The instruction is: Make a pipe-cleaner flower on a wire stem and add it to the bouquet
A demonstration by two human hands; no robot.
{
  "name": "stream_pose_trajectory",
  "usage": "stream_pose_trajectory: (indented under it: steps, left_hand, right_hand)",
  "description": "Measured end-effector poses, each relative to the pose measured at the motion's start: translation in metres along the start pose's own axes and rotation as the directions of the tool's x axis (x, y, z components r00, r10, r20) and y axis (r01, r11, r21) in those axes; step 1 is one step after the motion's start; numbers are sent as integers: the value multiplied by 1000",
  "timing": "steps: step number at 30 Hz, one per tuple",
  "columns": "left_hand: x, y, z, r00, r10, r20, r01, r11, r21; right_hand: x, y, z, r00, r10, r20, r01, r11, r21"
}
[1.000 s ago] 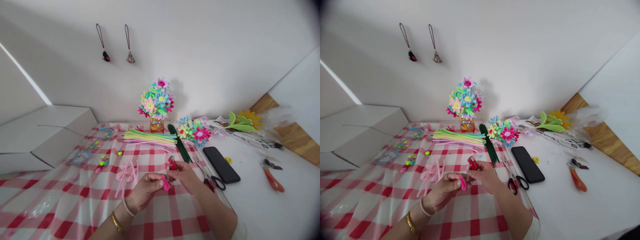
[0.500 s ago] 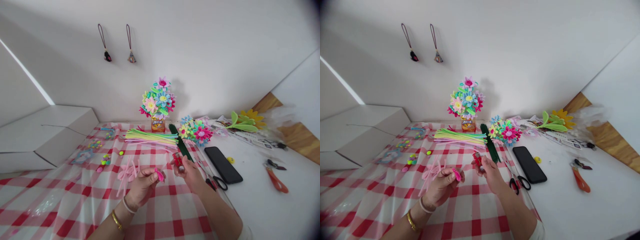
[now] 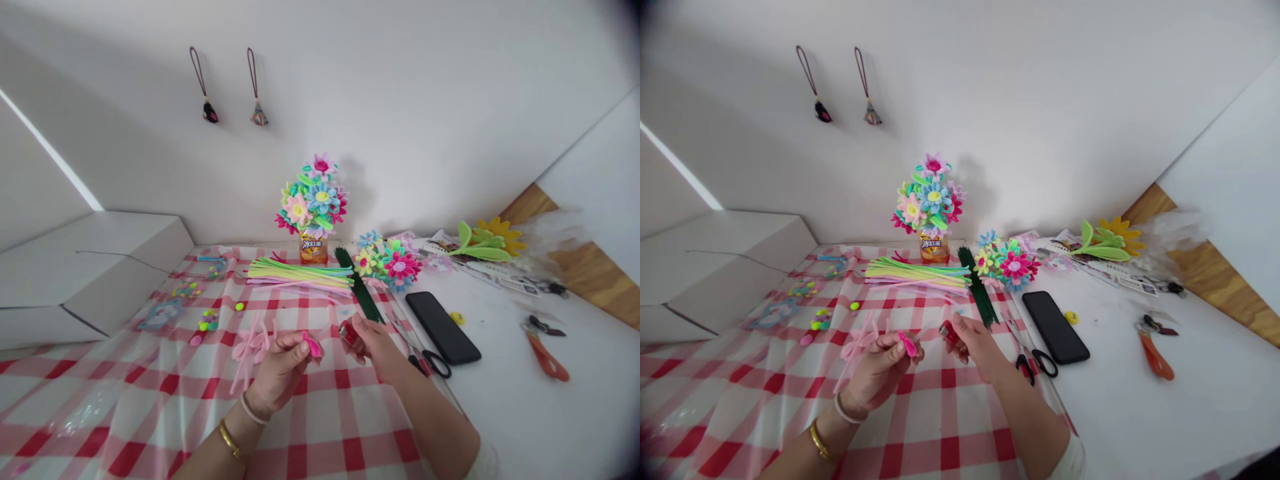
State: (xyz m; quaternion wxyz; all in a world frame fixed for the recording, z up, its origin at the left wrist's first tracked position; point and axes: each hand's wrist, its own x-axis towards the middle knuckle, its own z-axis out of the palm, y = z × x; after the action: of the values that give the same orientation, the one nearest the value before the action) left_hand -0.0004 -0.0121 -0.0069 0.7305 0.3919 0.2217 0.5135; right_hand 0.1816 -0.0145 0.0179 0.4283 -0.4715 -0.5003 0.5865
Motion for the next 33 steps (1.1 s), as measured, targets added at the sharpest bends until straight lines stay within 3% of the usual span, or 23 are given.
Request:
stream_pose_trajectory:
  steps: [4,10,18,24,33]
  left_hand:
    - [-1,-1,2,1000,-20,-10,20,1000,21]
    - [-1,-2,3,999,-44,-15,44,999,17]
    - [-1,-3,2,998,-64,-7,64,997,46]
    - [-2,-5,2,996,-90,18,89,995,45]
    - [-2,-9,-1,993,-99,57,96,994,49]
  right_hand:
    - [0,-8,2,979,-50,-196,14,984,-180]
    - [2,-4,0,995,-30,-96,7,975,-223]
    - [4,6,-6,976,-84,-200,44,980,-194]
    - [4,7,-5,980,-64,-187,39,990,-137]
    - [0,-1,0,977,-71,-200,33,982,-185]
